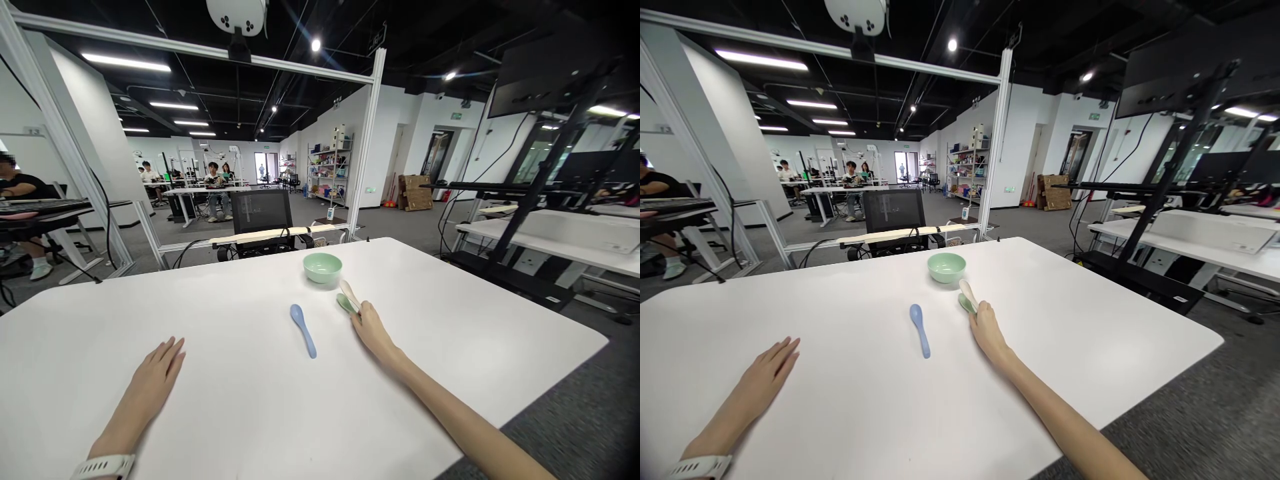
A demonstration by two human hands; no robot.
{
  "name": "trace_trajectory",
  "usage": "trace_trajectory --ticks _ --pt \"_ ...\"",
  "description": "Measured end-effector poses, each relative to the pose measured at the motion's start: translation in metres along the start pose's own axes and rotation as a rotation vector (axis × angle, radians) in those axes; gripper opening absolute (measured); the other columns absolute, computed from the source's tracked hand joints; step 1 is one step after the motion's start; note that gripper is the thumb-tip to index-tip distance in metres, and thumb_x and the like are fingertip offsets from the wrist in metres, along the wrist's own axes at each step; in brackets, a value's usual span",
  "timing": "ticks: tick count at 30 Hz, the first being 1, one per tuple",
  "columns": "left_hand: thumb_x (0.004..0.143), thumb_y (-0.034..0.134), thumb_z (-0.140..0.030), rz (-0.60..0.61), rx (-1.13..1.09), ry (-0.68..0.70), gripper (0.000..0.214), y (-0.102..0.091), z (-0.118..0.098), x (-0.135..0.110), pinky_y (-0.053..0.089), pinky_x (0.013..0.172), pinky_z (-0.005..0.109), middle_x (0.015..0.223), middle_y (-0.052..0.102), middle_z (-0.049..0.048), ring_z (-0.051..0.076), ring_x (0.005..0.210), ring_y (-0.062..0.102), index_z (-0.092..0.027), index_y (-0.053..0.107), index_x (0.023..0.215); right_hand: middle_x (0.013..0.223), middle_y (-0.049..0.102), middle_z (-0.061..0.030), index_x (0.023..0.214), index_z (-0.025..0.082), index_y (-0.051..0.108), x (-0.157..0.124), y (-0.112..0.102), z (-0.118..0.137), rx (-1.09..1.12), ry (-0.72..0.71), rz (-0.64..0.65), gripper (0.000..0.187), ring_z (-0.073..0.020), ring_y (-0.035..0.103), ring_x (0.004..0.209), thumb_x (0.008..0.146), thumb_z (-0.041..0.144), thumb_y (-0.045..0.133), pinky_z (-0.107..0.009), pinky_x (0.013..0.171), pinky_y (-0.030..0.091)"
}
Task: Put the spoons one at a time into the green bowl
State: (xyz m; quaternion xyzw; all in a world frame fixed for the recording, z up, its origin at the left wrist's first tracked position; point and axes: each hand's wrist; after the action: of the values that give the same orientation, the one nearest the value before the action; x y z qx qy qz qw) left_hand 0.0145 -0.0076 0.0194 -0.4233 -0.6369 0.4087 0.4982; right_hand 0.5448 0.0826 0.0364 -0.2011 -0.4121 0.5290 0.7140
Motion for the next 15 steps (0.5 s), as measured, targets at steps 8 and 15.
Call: trace_trajectory --ticks 8,15 --pt "0.097 0.027 -0.051 0.023 0.006 0.005 0.074 -0.0049 -0.0021 -0.0006 0.045 0.123 0.053 0.156 0.060 0.0170 0.035 0.148 0.054 -0.008 0.063 0.146 0.087 0.058 -0.0061 0.083 0.029 0.034 -0.0002 -0.0018 0.0053 0.004 0.018 0.021 0.018 -0.0215 0.056 0.076 0.094 0.029 0.048 -0.032 0.067 0.043" --pt "0.096 0.032 -0.048 -0.047 0.009 0.018 0.067 0.0017 0.0023 0.0000 0.049 0.119 0.052 0.151 0.066 0.0151 0.033 0.143 0.059 -0.014 0.068 0.141 0.083 0.056 -0.0041 0.083 0.029 0.035 -0.0003 -0.0002 0.0027 0.031 -0.006 -0.005 0.017 -0.0210 0.054 0.076 0.093 0.032 0.047 -0.031 0.064 0.043"
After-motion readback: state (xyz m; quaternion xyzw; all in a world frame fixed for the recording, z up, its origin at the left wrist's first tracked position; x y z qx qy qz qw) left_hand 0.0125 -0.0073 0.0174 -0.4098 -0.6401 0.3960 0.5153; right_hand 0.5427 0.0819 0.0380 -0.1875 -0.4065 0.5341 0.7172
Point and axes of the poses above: each hand's wrist, its own x-axis towards the middle knuckle, its own y-axis out of the palm, z = x × y
